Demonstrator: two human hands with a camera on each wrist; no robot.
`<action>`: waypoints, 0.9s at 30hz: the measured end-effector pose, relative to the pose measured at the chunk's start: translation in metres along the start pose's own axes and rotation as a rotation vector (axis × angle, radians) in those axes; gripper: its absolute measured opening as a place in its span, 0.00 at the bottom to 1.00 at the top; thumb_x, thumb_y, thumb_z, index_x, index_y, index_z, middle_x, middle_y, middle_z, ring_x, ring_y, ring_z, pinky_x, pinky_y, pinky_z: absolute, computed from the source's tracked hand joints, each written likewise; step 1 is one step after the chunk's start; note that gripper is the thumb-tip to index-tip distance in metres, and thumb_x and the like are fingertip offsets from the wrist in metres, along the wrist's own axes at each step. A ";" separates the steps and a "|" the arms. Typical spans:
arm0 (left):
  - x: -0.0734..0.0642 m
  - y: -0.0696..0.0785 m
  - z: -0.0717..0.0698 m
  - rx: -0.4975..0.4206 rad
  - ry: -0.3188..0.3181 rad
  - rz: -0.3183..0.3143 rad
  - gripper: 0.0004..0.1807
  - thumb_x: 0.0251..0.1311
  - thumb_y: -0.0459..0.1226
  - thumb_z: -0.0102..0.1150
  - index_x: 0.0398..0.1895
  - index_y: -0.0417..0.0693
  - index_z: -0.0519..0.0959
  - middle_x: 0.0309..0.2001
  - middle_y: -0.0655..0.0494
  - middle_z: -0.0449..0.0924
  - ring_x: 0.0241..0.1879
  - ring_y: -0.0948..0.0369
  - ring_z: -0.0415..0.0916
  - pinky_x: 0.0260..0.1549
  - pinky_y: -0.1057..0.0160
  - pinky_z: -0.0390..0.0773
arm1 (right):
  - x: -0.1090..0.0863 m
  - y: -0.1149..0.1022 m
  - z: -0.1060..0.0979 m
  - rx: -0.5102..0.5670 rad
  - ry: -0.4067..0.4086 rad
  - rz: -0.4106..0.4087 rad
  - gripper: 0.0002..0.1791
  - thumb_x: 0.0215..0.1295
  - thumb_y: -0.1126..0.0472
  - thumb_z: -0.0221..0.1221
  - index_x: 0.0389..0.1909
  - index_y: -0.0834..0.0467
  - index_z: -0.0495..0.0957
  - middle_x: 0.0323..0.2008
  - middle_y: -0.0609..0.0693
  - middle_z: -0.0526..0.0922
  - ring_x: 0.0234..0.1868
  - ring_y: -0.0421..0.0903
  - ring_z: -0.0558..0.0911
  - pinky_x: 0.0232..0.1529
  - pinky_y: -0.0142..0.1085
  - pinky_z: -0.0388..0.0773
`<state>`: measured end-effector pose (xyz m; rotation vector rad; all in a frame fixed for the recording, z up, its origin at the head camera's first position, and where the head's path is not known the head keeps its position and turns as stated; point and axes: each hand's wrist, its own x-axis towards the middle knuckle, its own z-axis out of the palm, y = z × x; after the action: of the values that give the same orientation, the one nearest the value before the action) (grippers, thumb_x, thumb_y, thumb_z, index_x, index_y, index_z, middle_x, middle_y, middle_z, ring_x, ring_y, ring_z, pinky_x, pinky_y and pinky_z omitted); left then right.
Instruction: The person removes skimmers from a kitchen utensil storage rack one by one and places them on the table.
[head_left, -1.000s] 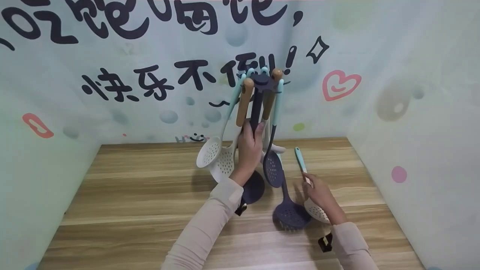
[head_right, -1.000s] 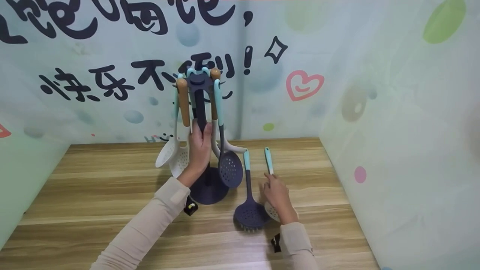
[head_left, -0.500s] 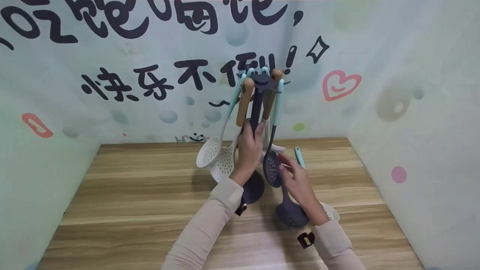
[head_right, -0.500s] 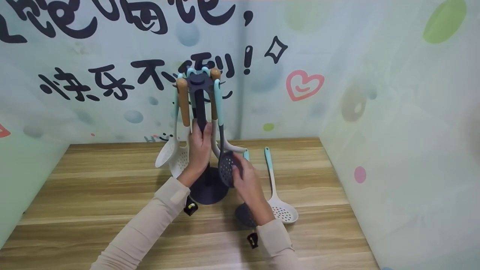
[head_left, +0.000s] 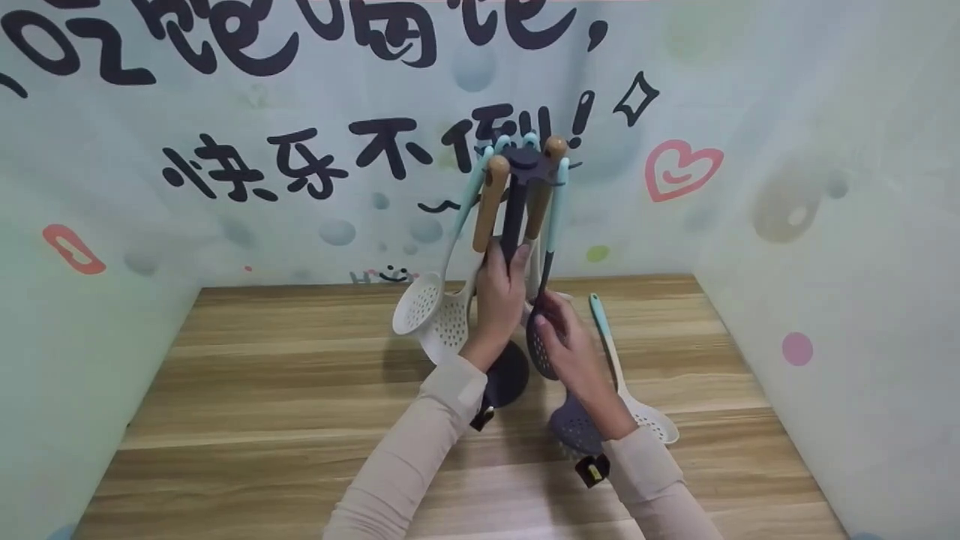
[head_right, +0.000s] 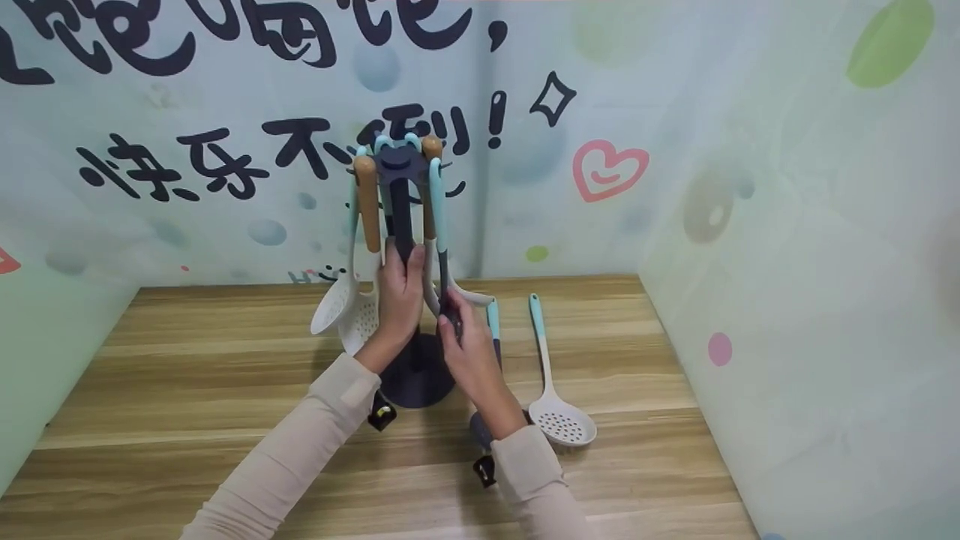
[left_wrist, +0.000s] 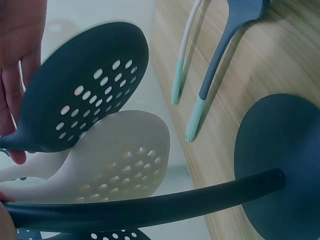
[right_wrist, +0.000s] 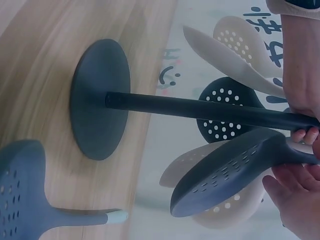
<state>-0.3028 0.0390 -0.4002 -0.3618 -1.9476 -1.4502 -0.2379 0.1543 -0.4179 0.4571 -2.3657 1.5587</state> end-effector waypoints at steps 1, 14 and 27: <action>0.000 0.000 0.000 0.004 0.003 0.003 0.11 0.68 0.40 0.47 0.41 0.39 0.67 0.20 0.55 0.64 0.19 0.63 0.63 0.19 0.67 0.65 | 0.000 0.000 0.000 -0.003 0.005 -0.007 0.21 0.70 0.60 0.50 0.62 0.62 0.65 0.54 0.60 0.76 0.56 0.53 0.76 0.58 0.46 0.70; 0.000 0.000 0.001 -0.017 0.001 0.014 0.21 0.69 0.50 0.40 0.41 0.39 0.68 0.21 0.56 0.64 0.20 0.64 0.62 0.19 0.68 0.64 | -0.002 -0.006 -0.007 0.006 0.023 -0.004 0.14 0.66 0.65 0.54 0.50 0.67 0.72 0.46 0.61 0.79 0.52 0.54 0.78 0.58 0.46 0.70; 0.000 0.000 0.002 -0.003 0.022 0.010 0.25 0.67 0.54 0.37 0.38 0.39 0.68 0.21 0.54 0.66 0.21 0.62 0.65 0.22 0.66 0.66 | -0.004 0.005 -0.011 0.012 0.070 -0.020 0.12 0.66 0.65 0.54 0.49 0.64 0.75 0.45 0.57 0.81 0.49 0.48 0.80 0.55 0.39 0.73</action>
<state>-0.3033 0.0407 -0.4005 -0.3551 -1.9240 -1.4450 -0.2357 0.1668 -0.4199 0.4205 -2.2933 1.5550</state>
